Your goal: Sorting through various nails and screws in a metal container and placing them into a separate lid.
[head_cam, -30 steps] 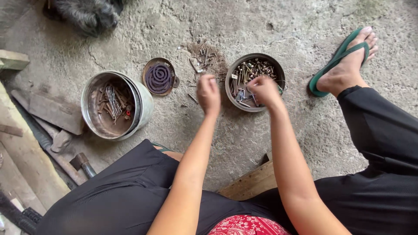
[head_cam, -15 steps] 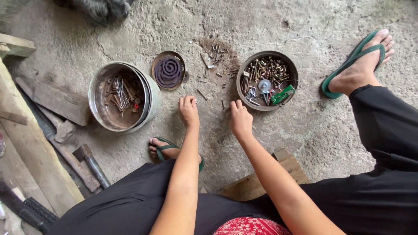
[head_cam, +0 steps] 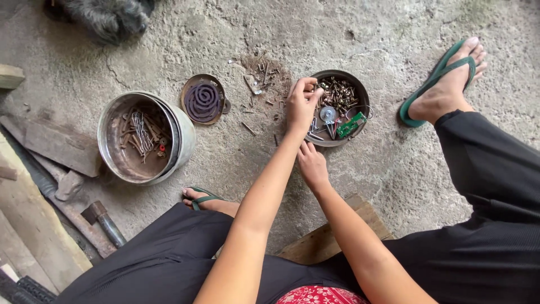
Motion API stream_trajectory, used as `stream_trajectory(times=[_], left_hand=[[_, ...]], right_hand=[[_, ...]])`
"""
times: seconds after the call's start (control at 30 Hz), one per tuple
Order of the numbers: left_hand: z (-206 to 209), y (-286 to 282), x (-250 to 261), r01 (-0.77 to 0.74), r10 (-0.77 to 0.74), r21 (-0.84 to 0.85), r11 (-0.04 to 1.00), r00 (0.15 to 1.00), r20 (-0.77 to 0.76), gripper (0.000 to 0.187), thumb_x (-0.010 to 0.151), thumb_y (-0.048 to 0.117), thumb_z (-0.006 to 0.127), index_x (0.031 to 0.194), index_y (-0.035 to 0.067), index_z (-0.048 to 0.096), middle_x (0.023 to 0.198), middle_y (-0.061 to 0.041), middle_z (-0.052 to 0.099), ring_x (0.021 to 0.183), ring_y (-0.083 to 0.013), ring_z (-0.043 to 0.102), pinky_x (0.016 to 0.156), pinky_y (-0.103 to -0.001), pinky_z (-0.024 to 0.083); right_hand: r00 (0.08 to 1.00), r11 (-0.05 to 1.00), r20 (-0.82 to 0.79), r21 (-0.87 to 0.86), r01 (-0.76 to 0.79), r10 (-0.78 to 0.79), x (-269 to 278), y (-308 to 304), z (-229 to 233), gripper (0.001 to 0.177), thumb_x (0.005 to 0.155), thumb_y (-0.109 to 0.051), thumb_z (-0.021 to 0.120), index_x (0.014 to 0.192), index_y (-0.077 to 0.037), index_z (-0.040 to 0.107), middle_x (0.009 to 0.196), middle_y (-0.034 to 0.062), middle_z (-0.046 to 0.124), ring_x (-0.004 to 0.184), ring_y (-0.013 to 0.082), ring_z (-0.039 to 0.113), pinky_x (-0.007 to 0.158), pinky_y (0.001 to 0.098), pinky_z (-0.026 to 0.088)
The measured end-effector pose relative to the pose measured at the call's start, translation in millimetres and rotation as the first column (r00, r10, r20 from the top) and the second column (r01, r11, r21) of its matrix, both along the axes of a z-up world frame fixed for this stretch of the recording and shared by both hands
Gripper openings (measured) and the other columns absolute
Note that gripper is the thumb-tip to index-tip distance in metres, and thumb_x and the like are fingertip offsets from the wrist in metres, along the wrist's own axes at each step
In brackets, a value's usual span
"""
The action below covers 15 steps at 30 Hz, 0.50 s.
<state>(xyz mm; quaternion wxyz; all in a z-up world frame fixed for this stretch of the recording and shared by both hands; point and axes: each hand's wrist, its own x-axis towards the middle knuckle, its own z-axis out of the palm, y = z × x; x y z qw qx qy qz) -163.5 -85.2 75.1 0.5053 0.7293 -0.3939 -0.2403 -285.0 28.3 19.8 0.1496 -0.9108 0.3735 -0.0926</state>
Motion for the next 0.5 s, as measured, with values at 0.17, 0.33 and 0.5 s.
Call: stream_trajectory(times=[0.17,0.33,0.5], left_hand=[[-66,23,57,-0.25,0.231,0.112,0.962,0.959,0.162,0.012,0.098,0.006,0.063,0.109,0.01,0.066,0.093,-0.004,0.068,0.072,-0.0138,0.063,0.057,-0.024,0.055],[-77,57,125,-0.375,0.309,0.221,0.9,0.908,0.282,0.011,0.1,0.003,0.06,0.106,0.011,0.065,0.09,-0.003,0.069,0.073,-0.0142,0.063,0.059,-0.026,0.053],[-95,31,157,-0.254,0.1,0.279,0.926,0.879,0.467,0.027,0.096,-0.001,0.056,0.117,0.012,0.066,0.111,-0.004,0.069,0.102,-0.0169,0.067,0.082,-0.024,0.06]], right_hand=[[0.953,0.955,0.23,0.267,0.13,-0.195,33,-6,37,0.02,0.093,-0.016,0.062,0.112,-0.011,0.061,0.108,0.0068,0.062,0.095,0.0269,0.064,0.069,0.039,0.054],[0.885,0.873,0.334,0.466,0.144,-0.324,55,-20,31,0.013,0.1,-0.019,0.059,0.11,-0.01,0.058,0.107,0.0097,0.064,0.094,0.0324,0.066,0.073,0.0427,0.053],[0.838,0.813,0.286,0.511,0.278,-0.466,55,-18,29,0.014,0.102,-0.017,0.055,0.113,-0.008,0.055,0.11,0.0135,0.06,0.098,0.037,0.062,0.077,0.0471,0.049]])
